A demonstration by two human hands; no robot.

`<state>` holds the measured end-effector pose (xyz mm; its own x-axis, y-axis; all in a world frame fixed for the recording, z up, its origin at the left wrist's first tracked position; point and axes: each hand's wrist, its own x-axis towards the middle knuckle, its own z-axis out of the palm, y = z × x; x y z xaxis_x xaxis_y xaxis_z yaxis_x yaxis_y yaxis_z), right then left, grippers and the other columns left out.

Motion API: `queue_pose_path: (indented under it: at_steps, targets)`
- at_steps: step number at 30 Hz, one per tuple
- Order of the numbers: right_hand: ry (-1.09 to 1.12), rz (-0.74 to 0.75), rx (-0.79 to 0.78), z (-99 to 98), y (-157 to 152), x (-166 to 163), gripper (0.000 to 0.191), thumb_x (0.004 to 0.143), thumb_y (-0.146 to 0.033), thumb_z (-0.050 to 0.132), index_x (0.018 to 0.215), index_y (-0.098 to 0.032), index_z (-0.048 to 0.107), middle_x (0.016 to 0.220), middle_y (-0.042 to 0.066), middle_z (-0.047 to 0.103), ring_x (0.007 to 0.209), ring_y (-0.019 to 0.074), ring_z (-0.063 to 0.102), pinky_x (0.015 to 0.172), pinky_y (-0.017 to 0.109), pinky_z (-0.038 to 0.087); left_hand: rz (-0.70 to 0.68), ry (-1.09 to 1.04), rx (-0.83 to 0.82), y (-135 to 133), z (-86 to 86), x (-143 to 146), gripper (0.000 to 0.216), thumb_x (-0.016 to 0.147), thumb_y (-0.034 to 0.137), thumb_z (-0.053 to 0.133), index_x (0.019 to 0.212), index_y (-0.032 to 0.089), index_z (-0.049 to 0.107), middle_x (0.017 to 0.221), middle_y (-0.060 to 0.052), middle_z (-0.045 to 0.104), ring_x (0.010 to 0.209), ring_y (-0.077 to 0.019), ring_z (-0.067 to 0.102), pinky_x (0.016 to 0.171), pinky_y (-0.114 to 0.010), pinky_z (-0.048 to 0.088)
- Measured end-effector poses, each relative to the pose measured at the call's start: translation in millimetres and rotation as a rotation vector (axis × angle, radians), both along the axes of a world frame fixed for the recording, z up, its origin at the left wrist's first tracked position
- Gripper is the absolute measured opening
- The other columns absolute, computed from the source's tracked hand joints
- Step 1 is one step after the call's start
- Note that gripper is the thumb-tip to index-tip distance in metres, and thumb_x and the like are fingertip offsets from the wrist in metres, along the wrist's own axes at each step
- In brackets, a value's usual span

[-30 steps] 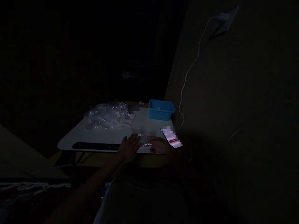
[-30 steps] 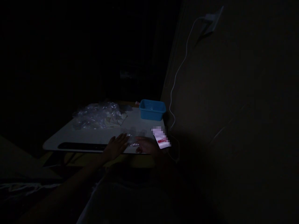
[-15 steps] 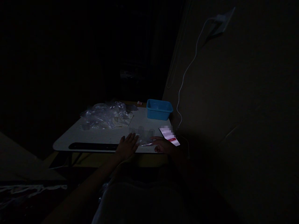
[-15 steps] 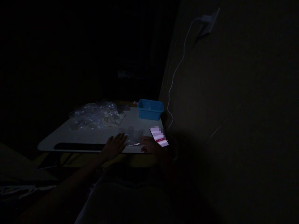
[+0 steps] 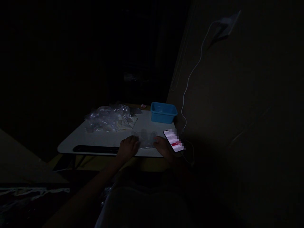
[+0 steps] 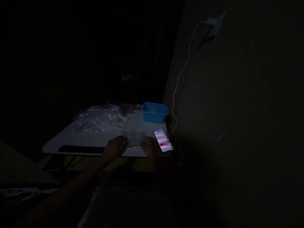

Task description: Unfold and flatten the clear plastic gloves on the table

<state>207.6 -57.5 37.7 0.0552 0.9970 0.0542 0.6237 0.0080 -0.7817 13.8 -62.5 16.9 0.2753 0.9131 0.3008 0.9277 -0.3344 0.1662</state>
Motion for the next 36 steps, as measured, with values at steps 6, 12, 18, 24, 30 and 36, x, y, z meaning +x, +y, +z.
queue_pose_path:
  at_steps: [6,12,18,24,30,36]
  targets:
    - [0.048,0.034,-0.014,2.3,3.9,7.7,0.03,0.066,-0.007,0.054,0.091,-0.02,0.063,0.076,0.002,0.062,0.075,0.018,0.059,0.071,0.029,0.046,-0.092,0.009,-0.003,9.2,-4.9,-8.9,0.041,0.084,0.025,0.032,0.123,0.019,0.043,0.128,-0.011,0.046,0.119,-0.0215,0.039,0.093,-0.041,0.033]
    - [0.027,0.049,0.007,-1.0,2.5,8.7,0.027,0.067,-0.008,0.053,0.09,-0.018,0.062,0.079,0.003,0.063,0.077,0.0184,0.059,0.071,0.03,0.045,-0.107,0.014,0.025,9.3,-1.4,7.9,0.044,0.087,0.028,0.025,0.126,0.015,0.041,0.131,-0.012,0.044,0.122,-0.0221,0.037,0.097,-0.041,0.031]
    - [0.031,0.037,0.013,-6.4,5.2,10.3,0.029,0.066,-0.006,0.052,0.09,-0.019,0.062,0.08,0.003,0.063,0.078,0.0182,0.058,0.071,0.029,0.044,-0.11,0.102,-0.009,8.5,-8.8,14.1,0.048,0.087,0.033,0.028,0.128,0.012,0.039,0.136,-0.016,0.036,0.126,-0.0271,0.031,0.1,-0.048,0.024]
    - [-0.121,-0.028,0.061,-4.0,2.8,9.9,0.033,0.07,-0.012,0.049,0.102,-0.015,0.058,0.085,0.006,0.062,0.079,0.0177,0.057,0.074,0.028,0.044,-0.046,0.182,-0.043,3.8,-8.6,12.3,0.053,0.087,0.038,0.026,0.131,0.01,0.034,0.139,-0.016,0.028,0.129,-0.0287,0.023,0.1,-0.051,0.021]
    - [-0.498,0.203,0.339,0.9,1.9,-24.2,0.038,0.08,-0.015,0.039,0.115,-0.016,0.052,0.113,0.009,0.056,0.104,0.0186,0.049,0.089,0.031,0.037,-0.017,0.254,-0.051,2.1,-3.7,15.3,0.054,0.088,0.038,0.023,0.132,0.009,0.032,0.14,-0.016,0.027,0.129,-0.0275,0.024,0.099,-0.051,0.022]
    - [-0.7,0.427,0.313,-15.2,13.4,-45.4,0.048,0.09,-0.036,0.023,0.13,-0.012,0.036,0.138,0.01,0.033,0.129,0.0201,0.023,0.104,0.042,0.019,-0.025,0.249,-0.047,2.0,-3.2,14.6,0.051,0.087,0.033,0.024,0.131,0.01,0.035,0.138,-0.016,0.031,0.128,-0.0273,0.025,0.098,-0.051,0.024]
